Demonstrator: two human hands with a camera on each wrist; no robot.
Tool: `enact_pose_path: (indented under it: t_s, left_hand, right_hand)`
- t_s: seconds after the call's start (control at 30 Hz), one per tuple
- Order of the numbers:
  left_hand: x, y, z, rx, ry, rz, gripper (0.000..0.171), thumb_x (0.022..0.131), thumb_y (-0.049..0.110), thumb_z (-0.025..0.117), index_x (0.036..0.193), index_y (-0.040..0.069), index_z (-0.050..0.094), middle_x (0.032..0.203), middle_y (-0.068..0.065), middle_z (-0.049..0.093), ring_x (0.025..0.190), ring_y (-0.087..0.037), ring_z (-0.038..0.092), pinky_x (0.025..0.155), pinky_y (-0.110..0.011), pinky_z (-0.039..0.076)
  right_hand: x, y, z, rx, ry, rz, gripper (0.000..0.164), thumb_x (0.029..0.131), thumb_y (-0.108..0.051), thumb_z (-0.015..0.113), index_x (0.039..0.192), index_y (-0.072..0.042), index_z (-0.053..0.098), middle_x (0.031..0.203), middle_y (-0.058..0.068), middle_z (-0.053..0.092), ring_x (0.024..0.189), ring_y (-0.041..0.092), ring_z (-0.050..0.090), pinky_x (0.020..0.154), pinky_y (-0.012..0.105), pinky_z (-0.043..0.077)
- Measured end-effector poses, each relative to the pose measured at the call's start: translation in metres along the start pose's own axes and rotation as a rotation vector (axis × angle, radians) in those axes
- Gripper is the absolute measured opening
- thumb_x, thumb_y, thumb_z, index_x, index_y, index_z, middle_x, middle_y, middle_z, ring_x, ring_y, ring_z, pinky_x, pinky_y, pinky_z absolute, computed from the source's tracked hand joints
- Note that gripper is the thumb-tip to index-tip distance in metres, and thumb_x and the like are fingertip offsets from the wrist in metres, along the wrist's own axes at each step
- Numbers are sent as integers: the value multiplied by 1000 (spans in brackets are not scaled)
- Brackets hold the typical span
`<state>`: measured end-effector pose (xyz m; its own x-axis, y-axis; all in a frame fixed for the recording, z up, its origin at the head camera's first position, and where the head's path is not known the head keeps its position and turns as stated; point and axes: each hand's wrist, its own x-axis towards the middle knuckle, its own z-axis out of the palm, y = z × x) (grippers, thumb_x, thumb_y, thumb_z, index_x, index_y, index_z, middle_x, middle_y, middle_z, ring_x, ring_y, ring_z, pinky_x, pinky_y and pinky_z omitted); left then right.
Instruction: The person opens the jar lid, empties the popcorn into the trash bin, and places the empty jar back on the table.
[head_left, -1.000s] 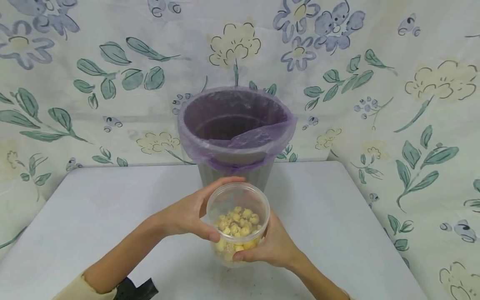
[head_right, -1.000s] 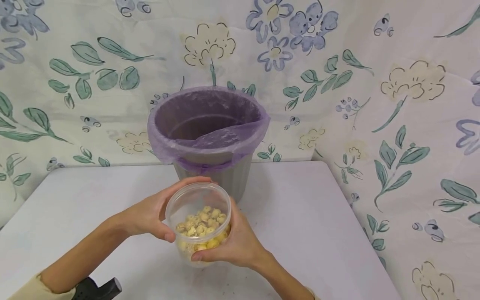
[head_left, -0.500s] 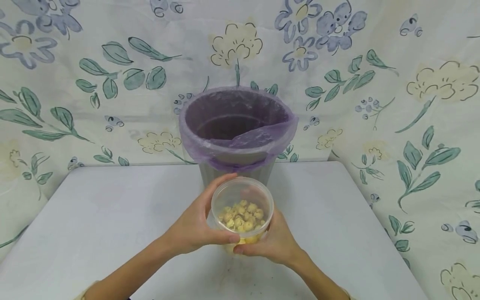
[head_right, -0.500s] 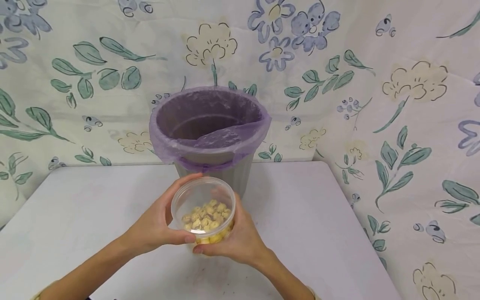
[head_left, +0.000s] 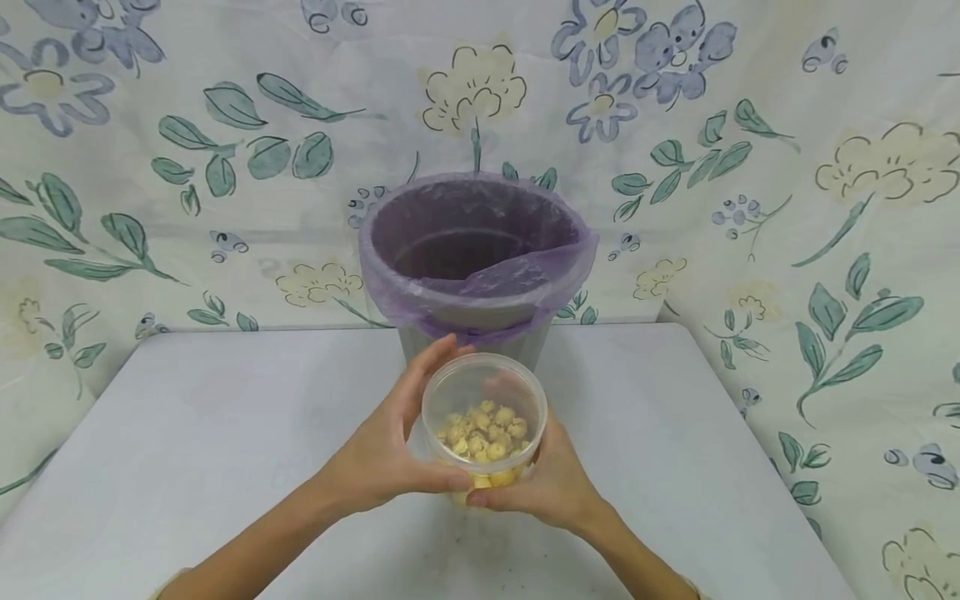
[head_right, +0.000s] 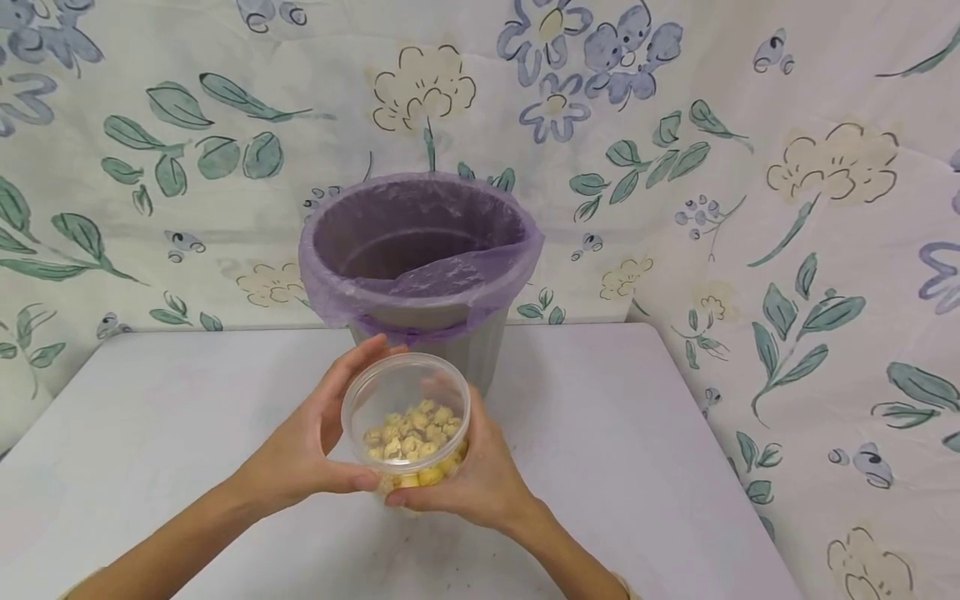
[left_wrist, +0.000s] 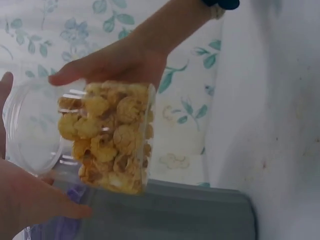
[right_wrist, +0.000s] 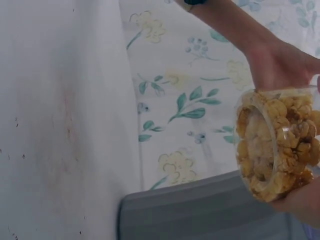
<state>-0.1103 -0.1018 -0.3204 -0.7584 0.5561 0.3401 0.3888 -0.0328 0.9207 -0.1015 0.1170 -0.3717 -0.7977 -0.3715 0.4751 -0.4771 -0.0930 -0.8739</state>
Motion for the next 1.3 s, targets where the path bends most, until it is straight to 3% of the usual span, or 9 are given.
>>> enact_pose_path:
  t_s: [0.13,0.27,0.37,0.57,0.73,0.93,1.17,1.3]
  left_hand:
    - [6,-2,-19,-89,-179,-14,110,79,30,87,159,11,14,163,-8,21,148,-24,20,112,-65,7]
    - [12,-5,-30,-143,-313,-44,109,81,38,84,160,13,13,163,-6,20,147,-26,21,111,-65,15]
    - [15,-6,-32,-157,-354,-35,109,81,39,84,160,11,14,162,-7,23,145,-31,24,110,-63,23]
    - [18,-6,-32,-157,-355,-20,103,80,36,84,158,7,22,153,-12,38,141,-34,32,110,-58,28]
    - [15,-4,-28,-131,-306,-15,101,80,26,85,157,6,23,152,-12,39,140,-33,34,110,-59,28]
    - [9,-1,-15,-47,-150,-12,98,77,15,86,156,10,27,153,-7,38,137,-33,37,110,-62,22]
    - [0,8,6,112,72,-84,101,74,20,90,156,18,30,151,0,43,138,-31,37,107,-66,24]
    - [-2,12,12,159,121,-115,105,73,24,90,157,20,27,155,4,37,142,-28,32,107,-68,23]
  right_hand:
    - [-2,-1,0,33,-11,15,105,70,-35,93,153,-15,32,145,11,45,130,35,44,108,42,39]
    - [-4,-3,2,61,-31,14,105,71,-38,92,153,-12,32,146,13,45,131,37,44,109,42,38]
    - [-4,-4,3,83,-49,12,105,72,-37,91,153,-11,31,146,14,44,130,38,44,109,42,38]
    - [-4,-5,5,93,-61,15,106,72,-35,91,155,-12,28,144,16,45,128,39,45,109,42,38]
    - [-4,-4,4,64,-53,9,106,72,-39,90,155,-13,29,144,13,46,127,38,46,108,42,39]
    - [-2,-1,2,20,-23,-8,105,72,-37,91,154,-13,31,144,12,47,126,36,47,107,42,41]
    - [0,1,1,-17,20,-14,103,71,-43,90,151,-11,33,143,13,47,126,36,48,106,40,42]
    - [0,2,0,-19,28,7,102,71,-38,92,151,-12,34,143,9,48,125,34,48,105,41,43]
